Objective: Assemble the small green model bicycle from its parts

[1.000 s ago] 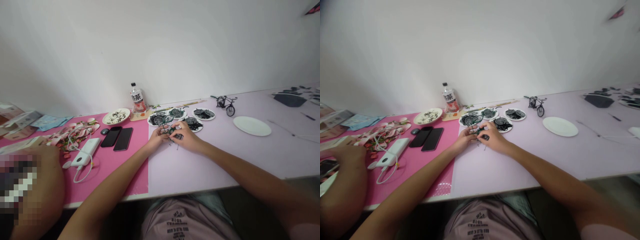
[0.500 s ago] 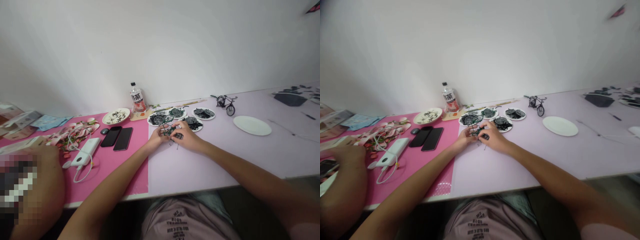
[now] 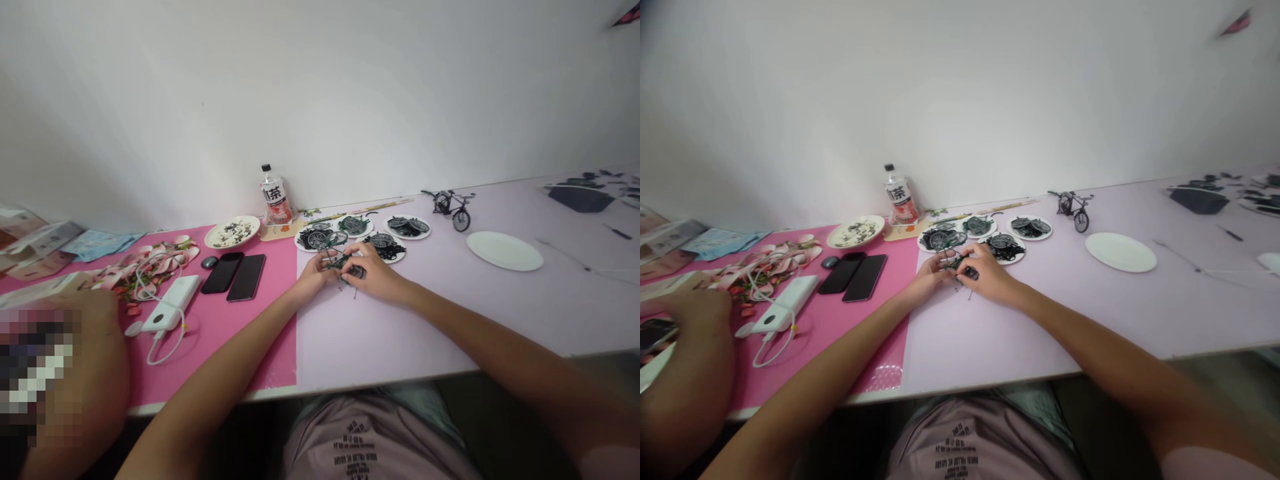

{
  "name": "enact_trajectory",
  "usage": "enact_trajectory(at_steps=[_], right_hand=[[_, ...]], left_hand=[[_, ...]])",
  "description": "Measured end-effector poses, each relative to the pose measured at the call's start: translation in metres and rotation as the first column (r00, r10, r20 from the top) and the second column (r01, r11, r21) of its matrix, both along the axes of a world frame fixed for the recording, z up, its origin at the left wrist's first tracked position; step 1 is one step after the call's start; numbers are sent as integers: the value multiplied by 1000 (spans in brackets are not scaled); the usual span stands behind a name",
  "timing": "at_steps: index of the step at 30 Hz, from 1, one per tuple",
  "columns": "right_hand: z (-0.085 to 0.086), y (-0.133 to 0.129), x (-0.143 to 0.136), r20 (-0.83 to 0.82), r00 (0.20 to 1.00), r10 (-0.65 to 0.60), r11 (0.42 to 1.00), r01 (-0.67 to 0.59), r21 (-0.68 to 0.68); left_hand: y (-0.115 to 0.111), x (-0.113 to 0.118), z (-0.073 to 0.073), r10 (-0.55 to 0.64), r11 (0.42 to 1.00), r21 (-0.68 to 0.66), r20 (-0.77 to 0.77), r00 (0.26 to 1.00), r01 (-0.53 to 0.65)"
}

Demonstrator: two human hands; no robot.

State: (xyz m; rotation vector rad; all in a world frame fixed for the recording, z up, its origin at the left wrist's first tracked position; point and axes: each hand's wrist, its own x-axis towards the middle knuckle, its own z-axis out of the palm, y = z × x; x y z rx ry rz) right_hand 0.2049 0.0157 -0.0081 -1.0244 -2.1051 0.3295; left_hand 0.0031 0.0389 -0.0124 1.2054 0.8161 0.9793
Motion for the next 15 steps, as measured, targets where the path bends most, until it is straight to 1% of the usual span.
enact_trajectory(at_steps=[9, 15], right_hand=[[-3, 2, 0, -3, 1000, 4, 1000, -4, -4], [-1, 0, 1, 11, 1000, 8, 1000, -8, -24]], left_hand=[[-1, 0, 1, -2, 1000, 10, -26, 1000, 2], [-3, 0, 4, -2, 1000, 12, -50, 999, 2]])
